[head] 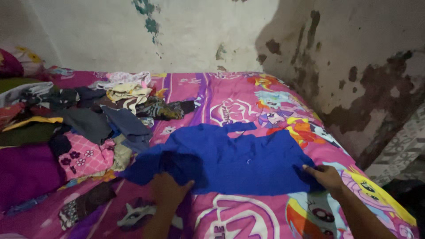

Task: The person folds various pieces of clothing on a bed, including shirts and pants, and places them into a nearby drawer. The person handles each item individually, smoothing and folding them before stacking them.

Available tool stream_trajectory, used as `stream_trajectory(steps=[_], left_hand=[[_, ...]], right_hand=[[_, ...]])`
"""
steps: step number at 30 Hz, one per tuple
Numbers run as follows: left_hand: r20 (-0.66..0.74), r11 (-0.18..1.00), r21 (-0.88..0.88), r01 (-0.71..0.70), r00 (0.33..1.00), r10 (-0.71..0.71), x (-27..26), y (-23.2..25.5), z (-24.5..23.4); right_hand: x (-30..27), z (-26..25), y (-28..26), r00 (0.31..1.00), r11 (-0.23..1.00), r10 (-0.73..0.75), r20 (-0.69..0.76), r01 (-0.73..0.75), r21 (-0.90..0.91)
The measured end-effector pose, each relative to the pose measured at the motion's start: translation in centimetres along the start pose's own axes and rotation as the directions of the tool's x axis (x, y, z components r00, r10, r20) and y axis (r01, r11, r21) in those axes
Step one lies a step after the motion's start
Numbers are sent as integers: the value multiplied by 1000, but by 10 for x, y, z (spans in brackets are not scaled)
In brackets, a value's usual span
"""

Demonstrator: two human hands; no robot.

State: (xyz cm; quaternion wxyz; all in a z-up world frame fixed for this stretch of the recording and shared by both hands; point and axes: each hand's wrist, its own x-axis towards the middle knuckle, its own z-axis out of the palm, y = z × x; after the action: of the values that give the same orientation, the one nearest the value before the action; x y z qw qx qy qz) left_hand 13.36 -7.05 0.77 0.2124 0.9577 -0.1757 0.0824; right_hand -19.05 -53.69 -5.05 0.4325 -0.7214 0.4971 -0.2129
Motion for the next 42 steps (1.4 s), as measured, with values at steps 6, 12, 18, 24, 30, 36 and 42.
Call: stream_trajectory(steps=[6,12,18,24,30,36,42], left_hand=[[-69,979,-147,-138,989,129,48,-60,64],[-245,830,-36,-557,810,533,115,-143,47],[0,789,-315,-527,831,556,76,-172,28],[425,874,-222,-431,764,485,28,-174,3],[457,853,40,-521,768,448,53,-137,17],[100,909,-399,-121,980,174,62,-89,99],[-289,784,-518,-343,932,217,65,-62,70]], right_hand=[[-10,-11,-14,949,962,-271,-159,272,-14],[-43,-46,-16,777,823,-536,-330,394,-410],[-67,-65,-1,878,788,-463,-119,346,-508],[-94,-64,15,937,602,-349,27,246,-760],[-113,-36,-12,770,359,-599,218,502,-787],[-123,-32,-31,899,438,-394,193,368,-820],[-113,-18,-51,908,466,-417,40,251,-848]])
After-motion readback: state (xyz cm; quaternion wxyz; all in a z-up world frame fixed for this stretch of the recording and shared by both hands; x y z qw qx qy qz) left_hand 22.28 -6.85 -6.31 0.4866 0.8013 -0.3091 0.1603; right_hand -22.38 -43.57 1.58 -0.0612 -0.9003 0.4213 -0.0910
